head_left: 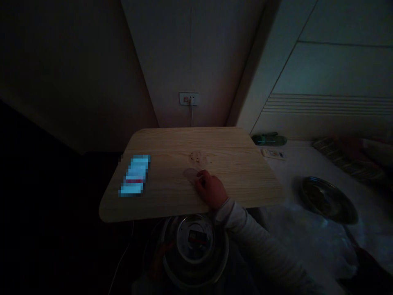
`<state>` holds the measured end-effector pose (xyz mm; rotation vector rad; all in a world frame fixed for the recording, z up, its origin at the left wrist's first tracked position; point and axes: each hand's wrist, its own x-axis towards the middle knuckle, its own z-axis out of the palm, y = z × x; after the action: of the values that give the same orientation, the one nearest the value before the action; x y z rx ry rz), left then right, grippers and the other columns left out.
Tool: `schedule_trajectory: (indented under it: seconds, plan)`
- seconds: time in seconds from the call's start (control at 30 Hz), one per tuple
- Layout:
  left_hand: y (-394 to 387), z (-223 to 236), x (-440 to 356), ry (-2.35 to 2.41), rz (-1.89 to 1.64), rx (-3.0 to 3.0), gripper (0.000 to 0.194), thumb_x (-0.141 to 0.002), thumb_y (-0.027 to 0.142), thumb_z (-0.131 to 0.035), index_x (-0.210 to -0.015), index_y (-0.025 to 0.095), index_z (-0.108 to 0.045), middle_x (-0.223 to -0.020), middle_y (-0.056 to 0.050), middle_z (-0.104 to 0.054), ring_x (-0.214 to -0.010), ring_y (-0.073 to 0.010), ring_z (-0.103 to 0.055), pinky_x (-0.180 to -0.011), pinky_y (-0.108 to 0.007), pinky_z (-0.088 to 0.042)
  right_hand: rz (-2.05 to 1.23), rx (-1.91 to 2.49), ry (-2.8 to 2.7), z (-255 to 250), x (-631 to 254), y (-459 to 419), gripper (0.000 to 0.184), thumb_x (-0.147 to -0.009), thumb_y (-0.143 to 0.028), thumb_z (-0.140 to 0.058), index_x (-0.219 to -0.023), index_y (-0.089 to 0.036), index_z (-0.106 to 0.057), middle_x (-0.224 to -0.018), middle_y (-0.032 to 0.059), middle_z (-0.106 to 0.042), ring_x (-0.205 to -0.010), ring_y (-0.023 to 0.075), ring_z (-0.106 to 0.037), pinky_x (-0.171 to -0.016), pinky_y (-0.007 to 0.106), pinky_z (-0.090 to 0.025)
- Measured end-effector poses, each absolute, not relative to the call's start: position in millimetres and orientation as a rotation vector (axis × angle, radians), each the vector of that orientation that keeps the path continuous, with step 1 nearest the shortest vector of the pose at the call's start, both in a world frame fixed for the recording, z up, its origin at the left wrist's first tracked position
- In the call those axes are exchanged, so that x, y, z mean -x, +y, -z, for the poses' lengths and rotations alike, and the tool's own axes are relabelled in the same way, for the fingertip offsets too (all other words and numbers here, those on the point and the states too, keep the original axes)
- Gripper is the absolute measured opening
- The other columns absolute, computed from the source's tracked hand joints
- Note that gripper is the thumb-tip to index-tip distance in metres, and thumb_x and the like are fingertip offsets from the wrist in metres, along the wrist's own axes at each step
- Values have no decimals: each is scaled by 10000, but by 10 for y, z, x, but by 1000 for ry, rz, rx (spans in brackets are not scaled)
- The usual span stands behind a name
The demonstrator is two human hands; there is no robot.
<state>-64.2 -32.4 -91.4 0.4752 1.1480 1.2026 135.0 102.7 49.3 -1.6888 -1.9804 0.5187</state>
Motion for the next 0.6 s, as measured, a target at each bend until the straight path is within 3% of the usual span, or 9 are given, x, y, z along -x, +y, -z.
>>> schedule_trajectory:
  seconds: [0.1,0.2,0.4,0.6]
  plan:
    - [-288,791,560,1119,-1184,-481,179,-760,323,-556,-881,206,-617,-902,-32,-653,-802,-171,-601,-728,-371,-474,-452,1798,-1927,-505,-1510,1101,203,-802,-280,-422,-950,-167,-503,-674,30,-630,-575,142,-542,-517,233,-298]
    - [-289,641,469,1094,-1201,-478,250,-822,305,-472,-1044,219,-548,-1117,-57,-565,-912,-177,-566,-760,-381,-467,-450,1879,-1865,-527,-1695,1144,195,-800,-281,-425,-940,-167,-498,-674,34,-627,-585,145,-547,-517,228,-304]
    - [-315,521,390,1070,-1219,-476,265,-817,290,-483,-1070,232,-535,-1153,-60,-542,-942,-189,-553,-773,-392,-464,-383,1947,-1816,-514,-1967,1274,195,-796,-285,-428,-943,-175,-493,-694,39,-621,-601,152,-551,-514,226,-304]
    - [-288,753,486,1135,-1156,-506,255,-810,327,-485,-1028,221,-563,-1121,-55,-572,-954,-195,-554,-804,-408,-440,-410,1861,-1890,-541,-2068,1405,197,-813,-290,-414,-952,-172,-488,-681,28,-613,-583,138,-536,-517,220,-311]
